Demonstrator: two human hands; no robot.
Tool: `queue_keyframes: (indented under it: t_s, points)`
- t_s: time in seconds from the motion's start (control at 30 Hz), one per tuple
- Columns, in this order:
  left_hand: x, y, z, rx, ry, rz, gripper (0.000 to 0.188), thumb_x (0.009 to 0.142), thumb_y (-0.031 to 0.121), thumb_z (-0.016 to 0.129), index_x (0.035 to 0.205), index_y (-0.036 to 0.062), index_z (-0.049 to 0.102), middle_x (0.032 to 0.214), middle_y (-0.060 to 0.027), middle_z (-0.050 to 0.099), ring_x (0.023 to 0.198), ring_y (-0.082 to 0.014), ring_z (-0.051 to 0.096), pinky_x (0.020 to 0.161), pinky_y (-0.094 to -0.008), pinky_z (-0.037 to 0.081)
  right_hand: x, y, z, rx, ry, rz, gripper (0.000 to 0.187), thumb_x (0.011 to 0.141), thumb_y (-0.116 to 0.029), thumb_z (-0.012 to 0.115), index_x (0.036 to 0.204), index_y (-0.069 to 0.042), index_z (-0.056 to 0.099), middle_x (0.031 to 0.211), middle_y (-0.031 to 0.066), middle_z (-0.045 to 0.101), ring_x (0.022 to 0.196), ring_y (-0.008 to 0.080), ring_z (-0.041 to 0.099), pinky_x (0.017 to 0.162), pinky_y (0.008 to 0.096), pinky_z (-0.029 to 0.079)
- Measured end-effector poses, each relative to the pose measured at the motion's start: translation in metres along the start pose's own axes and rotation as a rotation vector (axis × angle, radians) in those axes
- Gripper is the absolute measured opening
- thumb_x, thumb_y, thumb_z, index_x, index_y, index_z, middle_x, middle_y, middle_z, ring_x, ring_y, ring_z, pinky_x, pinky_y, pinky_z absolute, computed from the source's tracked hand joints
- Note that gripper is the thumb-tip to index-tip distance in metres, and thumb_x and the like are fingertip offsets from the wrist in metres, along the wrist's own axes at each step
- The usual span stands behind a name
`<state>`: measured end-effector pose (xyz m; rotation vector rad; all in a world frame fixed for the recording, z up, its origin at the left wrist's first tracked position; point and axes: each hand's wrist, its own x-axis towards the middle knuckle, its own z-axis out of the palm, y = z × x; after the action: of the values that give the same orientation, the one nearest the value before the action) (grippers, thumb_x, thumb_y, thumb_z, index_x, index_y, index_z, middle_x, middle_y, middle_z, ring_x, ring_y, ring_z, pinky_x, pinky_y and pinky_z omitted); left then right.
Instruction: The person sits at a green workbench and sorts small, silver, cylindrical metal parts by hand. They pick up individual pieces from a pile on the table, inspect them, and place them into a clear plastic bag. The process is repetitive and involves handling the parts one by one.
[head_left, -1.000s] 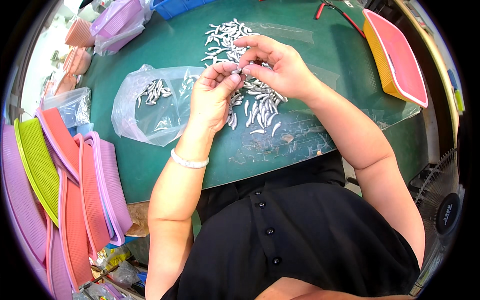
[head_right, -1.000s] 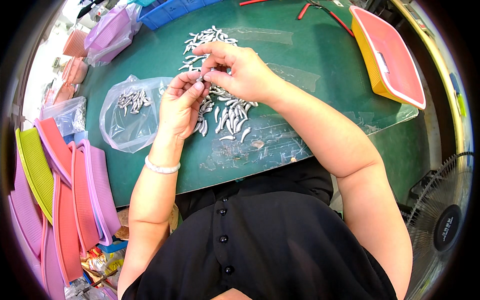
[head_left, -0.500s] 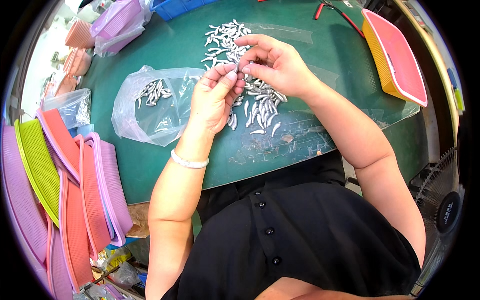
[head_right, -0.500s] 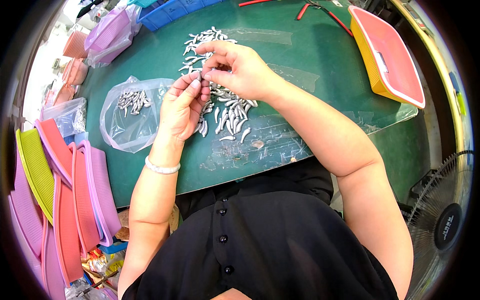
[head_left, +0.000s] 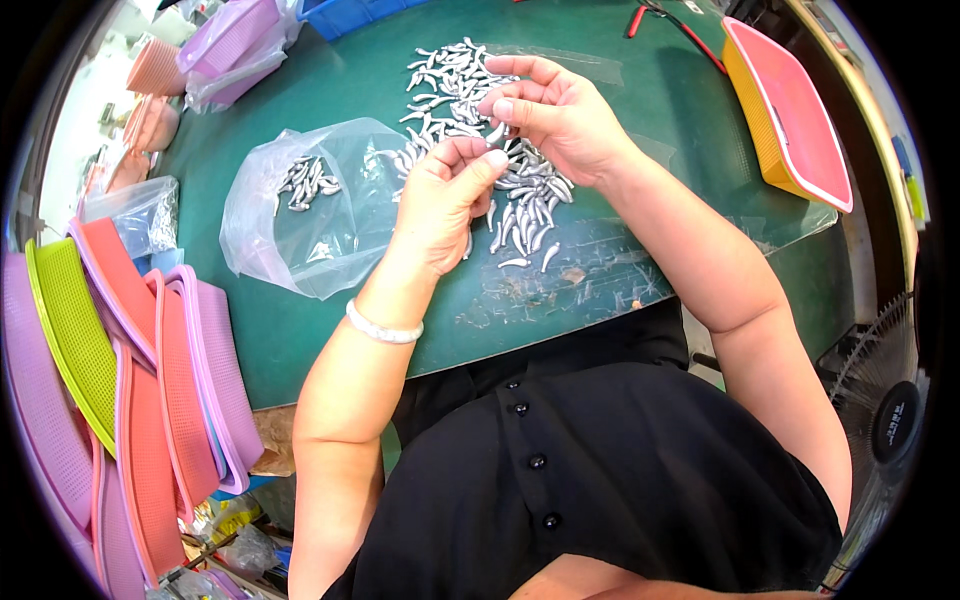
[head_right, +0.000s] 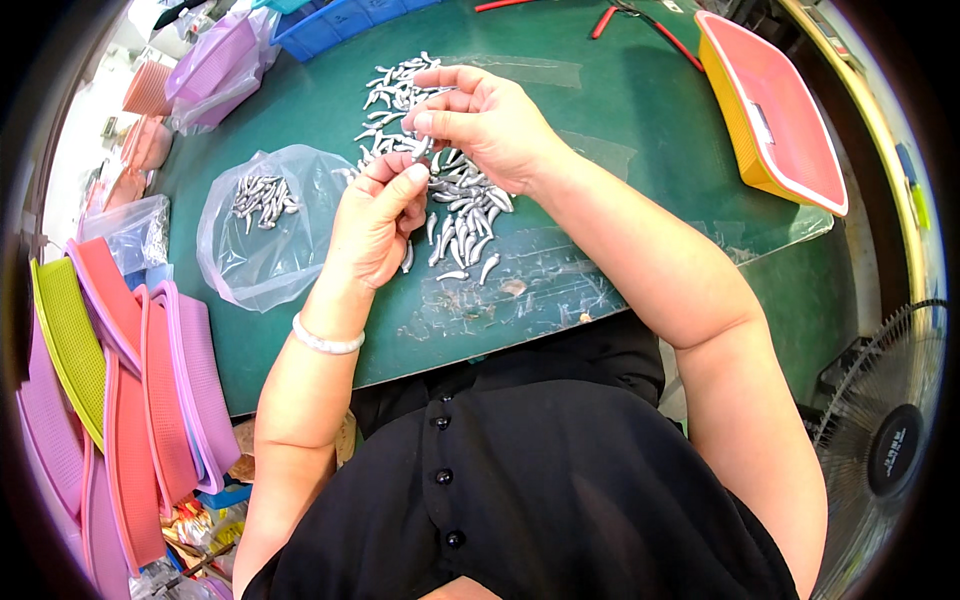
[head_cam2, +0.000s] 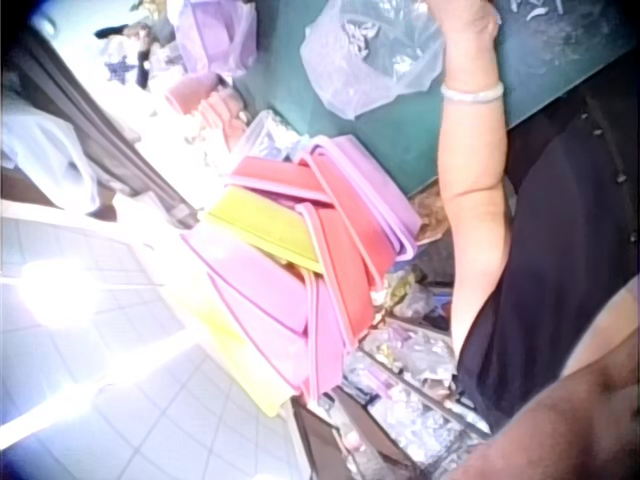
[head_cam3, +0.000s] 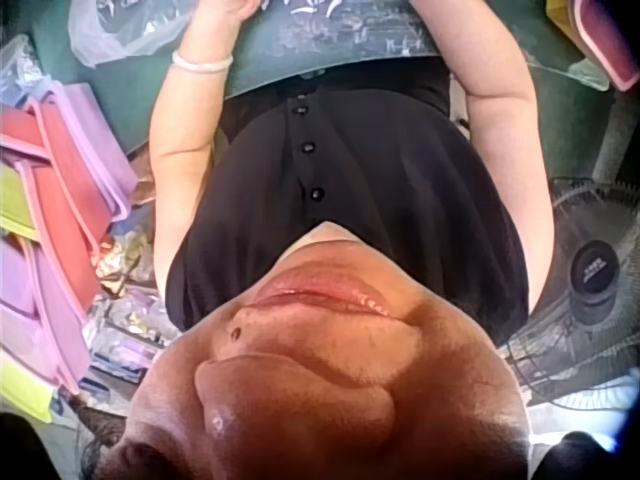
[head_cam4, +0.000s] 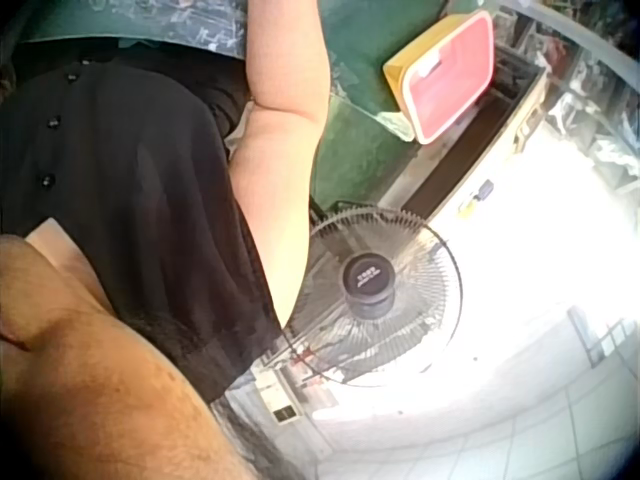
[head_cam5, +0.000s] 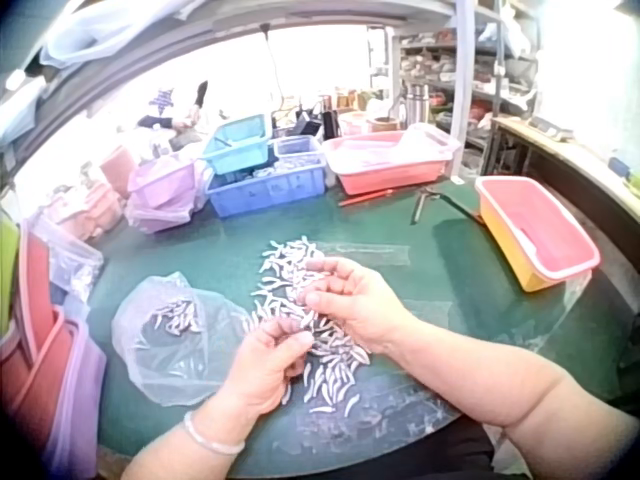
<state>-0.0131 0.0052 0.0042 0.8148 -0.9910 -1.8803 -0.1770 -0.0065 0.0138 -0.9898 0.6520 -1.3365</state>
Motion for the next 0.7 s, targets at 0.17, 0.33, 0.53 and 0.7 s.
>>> queue_keyframes:
  t_s: [0.17, 0.33, 0.53, 0.7]
  points:
    - [-0.001, -0.001, 0.002, 0.172, 0.124, 0.216, 0.009, 0.077, 0.007, 0.065, 0.083, 0.0056, 0.057, 0.072, 0.0036, 0.054, 0.057, -0.0025, 0.045, 0.049, -0.0158, 0.034, -0.003, 0.003, 0.006, -0.115, -0.025, -0.043, 0.039, 0.078, -0.001, 0.06, 0.116, 0.0, 0.048, 0.09, 0.0075, 0.061, 0.085, 0.0116, 0.057, 0.077, 0.0233, 0.045]
    - [0.003, -0.006, -0.001, 0.354, 0.158, 0.488, 0.012, 0.078, 0.004, 0.063, 0.089, 0.0018, 0.058, 0.077, 0.0018, 0.057, 0.068, -0.0038, 0.05, 0.059, -0.0155, 0.039, -0.004, 0.004, 0.007, -0.219, -0.057, -0.025, 0.038, 0.078, 0.0, 0.06, 0.114, 0.0, 0.049, 0.088, 0.0047, 0.06, 0.084, 0.0104, 0.056, 0.08, 0.0243, 0.044]
    - [0.005, -0.007, -0.003, 0.485, 0.165, 0.626, 0.011, 0.074, 0.0, 0.065, 0.083, -0.0006, 0.059, 0.075, 0.0002, 0.052, 0.063, -0.0046, 0.048, 0.055, -0.0174, 0.04, -0.002, 0.006, 0.004, -0.2, -0.12, -0.019, 0.04, 0.078, 0.001, 0.059, 0.116, 0.0, 0.047, 0.089, 0.0047, 0.06, 0.084, 0.0099, 0.056, 0.079, 0.0232, 0.044]
    - [0.006, -0.007, -0.007, 0.584, 0.157, 0.731, 0.012, 0.073, -0.001, 0.064, 0.084, -0.0001, 0.06, 0.073, -0.0003, 0.051, 0.06, -0.0049, 0.047, 0.053, -0.0176, 0.039, -0.003, 0.002, 0.007, -0.221, -0.141, 0.014, 0.039, 0.078, 0.001, 0.058, 0.115, 0.002, 0.047, 0.087, 0.0066, 0.061, 0.08, 0.0108, 0.056, 0.074, 0.0228, 0.046]
